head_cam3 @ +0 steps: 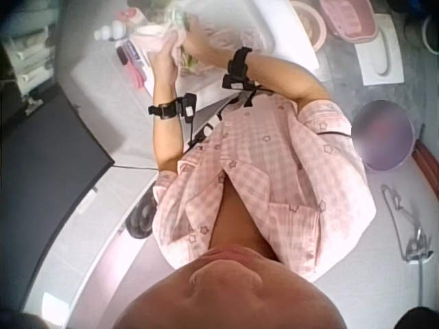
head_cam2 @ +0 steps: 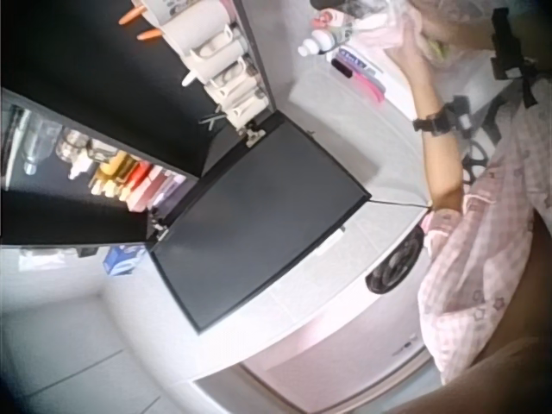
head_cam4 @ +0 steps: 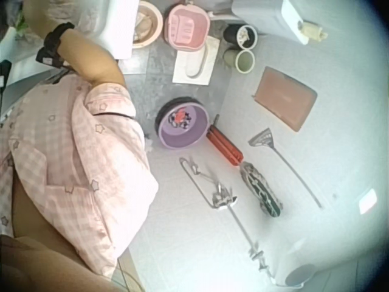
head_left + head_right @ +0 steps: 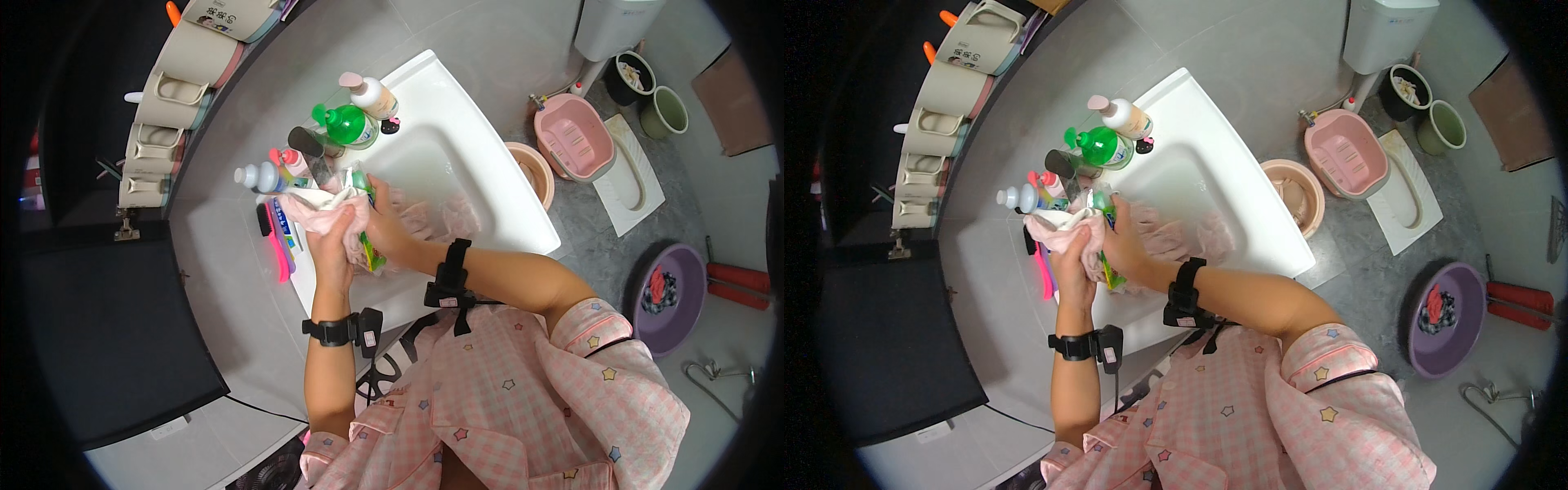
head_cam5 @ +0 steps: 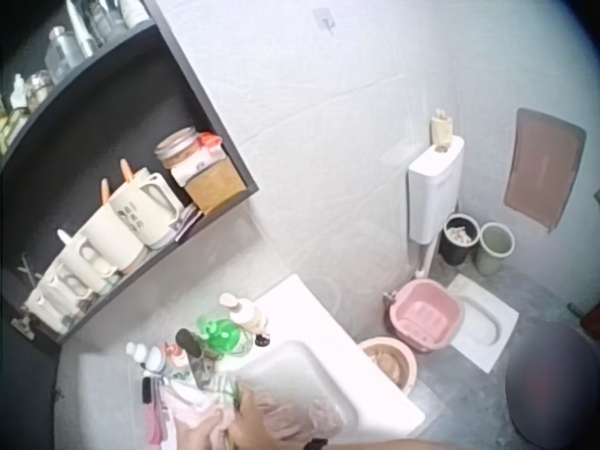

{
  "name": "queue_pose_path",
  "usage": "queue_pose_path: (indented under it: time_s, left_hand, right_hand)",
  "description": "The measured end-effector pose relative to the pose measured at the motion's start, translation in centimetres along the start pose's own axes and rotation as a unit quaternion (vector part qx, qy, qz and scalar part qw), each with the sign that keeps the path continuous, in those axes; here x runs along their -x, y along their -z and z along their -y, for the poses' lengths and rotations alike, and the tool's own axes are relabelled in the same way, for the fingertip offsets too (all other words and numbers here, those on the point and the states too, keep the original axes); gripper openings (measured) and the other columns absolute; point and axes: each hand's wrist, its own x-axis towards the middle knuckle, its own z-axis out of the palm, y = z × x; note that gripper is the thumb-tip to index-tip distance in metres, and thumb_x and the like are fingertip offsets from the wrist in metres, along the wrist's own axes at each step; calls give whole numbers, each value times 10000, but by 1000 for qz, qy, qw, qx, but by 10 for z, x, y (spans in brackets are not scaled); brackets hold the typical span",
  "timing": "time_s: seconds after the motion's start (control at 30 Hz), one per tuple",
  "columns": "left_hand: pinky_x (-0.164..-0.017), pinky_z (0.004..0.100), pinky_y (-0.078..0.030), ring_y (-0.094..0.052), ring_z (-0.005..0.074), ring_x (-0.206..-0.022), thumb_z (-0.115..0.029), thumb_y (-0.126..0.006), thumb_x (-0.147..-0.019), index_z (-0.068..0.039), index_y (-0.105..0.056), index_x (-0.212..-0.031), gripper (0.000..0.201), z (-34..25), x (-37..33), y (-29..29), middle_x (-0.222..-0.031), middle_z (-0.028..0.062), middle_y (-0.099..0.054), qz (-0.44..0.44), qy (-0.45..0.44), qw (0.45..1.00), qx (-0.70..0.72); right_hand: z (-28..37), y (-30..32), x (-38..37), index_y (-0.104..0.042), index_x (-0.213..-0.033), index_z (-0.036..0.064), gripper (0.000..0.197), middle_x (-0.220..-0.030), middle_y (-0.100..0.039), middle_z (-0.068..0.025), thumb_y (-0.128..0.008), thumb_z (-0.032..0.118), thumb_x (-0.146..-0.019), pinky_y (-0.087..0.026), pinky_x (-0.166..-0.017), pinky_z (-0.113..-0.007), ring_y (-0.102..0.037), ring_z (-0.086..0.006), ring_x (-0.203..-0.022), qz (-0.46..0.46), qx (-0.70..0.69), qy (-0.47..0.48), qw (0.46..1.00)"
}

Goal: The person washes clothes in a bathroom sink by hand using a green bar of soap, scrubbing the garments, and rinsing them with water.

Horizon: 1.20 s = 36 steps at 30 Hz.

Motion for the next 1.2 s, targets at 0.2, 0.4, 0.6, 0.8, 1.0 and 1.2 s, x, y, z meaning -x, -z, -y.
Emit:
queue_pose_path:
  time_s: [0.2, 0.4, 0.6, 0.8, 1.0, 1.2]
  left_hand:
    - [-870, 262, -407, -511, 153, -1017, -78, -505, -866, 8, -405, -1208, 367, -5, 18, -19, -1149, 67, -505, 19, 7, 999, -46]
    - [-878, 293, -407, -500, 154, -1023, -299, -375, -937, -79, -410, -1197, 342, -17, 9, 8, -1131, 44, -501, 71, -27, 994, 79]
    - [-1012, 331, -298, -391, 214, -1201, -262, -331, -948, -34, -313, -1298, 418, -10, 14, -6, -1292, 90, -409, 111, 1, 987, 120]
    - [-976, 341, -336, -440, 215, -1140, -310, -347, -940, -63, -370, -1264, 409, 1, -1, 15, -1243, 76, -450, 104, 35, 981, 158]
    - [-934, 324, -371, -468, 191, -1093, -385, -304, -949, -81, -382, -1253, 437, -12, -1, 13, -1191, 36, -486, 51, 80, 986, 134]
    - [-954, 310, -358, -458, 189, -1110, -343, -304, -955, -72, -352, -1280, 426, -1, 2, 13, -1230, 47, -460, 63, 55, 984, 155]
  right_hand:
    - [2, -7, 11, -276, -1272, -5, 514, -1156, -425, -254, -483, 250, -877, -338, -914, -411, -442, -338, -1044, -39, 14, 100, 994]
    - [35, -22, 23, -214, -1294, -89, 574, -1197, -317, -319, -468, 215, -879, -278, -950, -424, -357, -391, -1105, 62, 228, 168, 957]
    - [-2, -13, -27, -307, -1244, -7, 522, -1048, -457, -312, -478, 313, -869, -373, -813, -480, -467, -441, -937, -98, 164, -46, 981]
    - [21, -15, 1, -336, -1247, -15, 530, -1049, -449, -286, -478, 324, -865, -361, -835, -454, -454, -423, -952, 21, 272, 102, 957]
    - [19, -23, -2, -253, -1295, -45, 592, -1100, -392, -322, -482, 291, -863, -331, -855, -469, -415, -435, -999, -28, 301, 180, 936]
    - [24, -23, 22, -284, -1268, -49, 551, -1114, -394, -322, -459, 306, -885, -339, -866, -452, -420, -429, -997, -17, 317, -4, 948]
